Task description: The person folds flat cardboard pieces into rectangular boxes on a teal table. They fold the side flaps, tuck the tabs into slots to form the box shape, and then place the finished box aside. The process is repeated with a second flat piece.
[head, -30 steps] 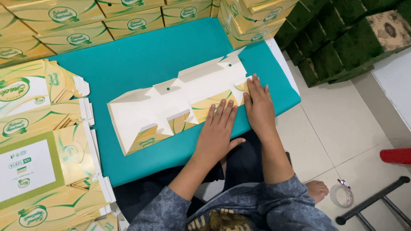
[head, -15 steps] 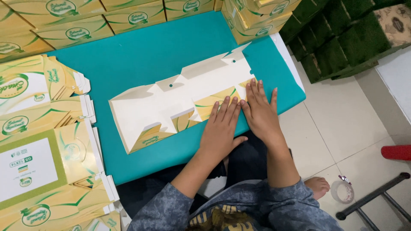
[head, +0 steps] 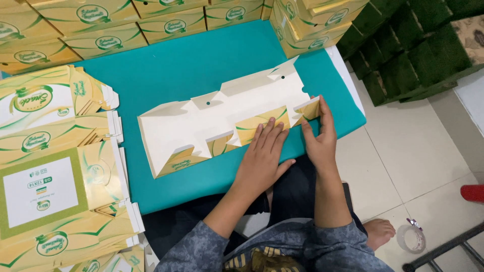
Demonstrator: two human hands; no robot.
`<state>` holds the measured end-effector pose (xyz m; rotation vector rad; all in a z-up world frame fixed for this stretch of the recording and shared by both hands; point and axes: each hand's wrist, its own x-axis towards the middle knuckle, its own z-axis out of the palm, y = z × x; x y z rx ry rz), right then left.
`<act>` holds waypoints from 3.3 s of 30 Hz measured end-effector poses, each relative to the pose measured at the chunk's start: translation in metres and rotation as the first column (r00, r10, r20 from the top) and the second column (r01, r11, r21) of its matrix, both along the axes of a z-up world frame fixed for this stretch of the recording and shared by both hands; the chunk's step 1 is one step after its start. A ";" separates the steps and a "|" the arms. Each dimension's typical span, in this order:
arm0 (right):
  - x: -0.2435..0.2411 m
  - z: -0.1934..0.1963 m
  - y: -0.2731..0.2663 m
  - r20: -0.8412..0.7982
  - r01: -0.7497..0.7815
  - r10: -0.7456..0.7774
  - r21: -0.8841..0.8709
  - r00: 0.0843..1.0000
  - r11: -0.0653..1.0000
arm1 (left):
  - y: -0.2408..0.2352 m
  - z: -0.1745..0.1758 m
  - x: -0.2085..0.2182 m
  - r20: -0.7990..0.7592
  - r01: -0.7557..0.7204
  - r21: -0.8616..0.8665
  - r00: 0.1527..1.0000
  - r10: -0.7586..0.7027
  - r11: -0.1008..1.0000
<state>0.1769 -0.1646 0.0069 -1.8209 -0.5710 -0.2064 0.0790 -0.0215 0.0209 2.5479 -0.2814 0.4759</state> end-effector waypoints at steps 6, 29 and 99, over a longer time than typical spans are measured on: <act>-0.005 0.020 0.008 0.171 -0.067 0.069 -0.020 0.983 0.998 | 0.004 0.006 -0.003 0.228 -0.042 -0.145 0.971 0.075 0.989; 0.068 0.047 0.071 0.293 -0.233 0.463 -0.574 0.837 0.785 | 0.114 0.047 0.055 -0.159 -0.140 -0.011 0.978 0.136 0.990; 0.056 0.018 0.093 0.702 0.110 0.417 -0.573 0.577 0.812 | 0.092 0.031 -0.015 0.198 -0.543 -0.292 0.771 0.605 0.787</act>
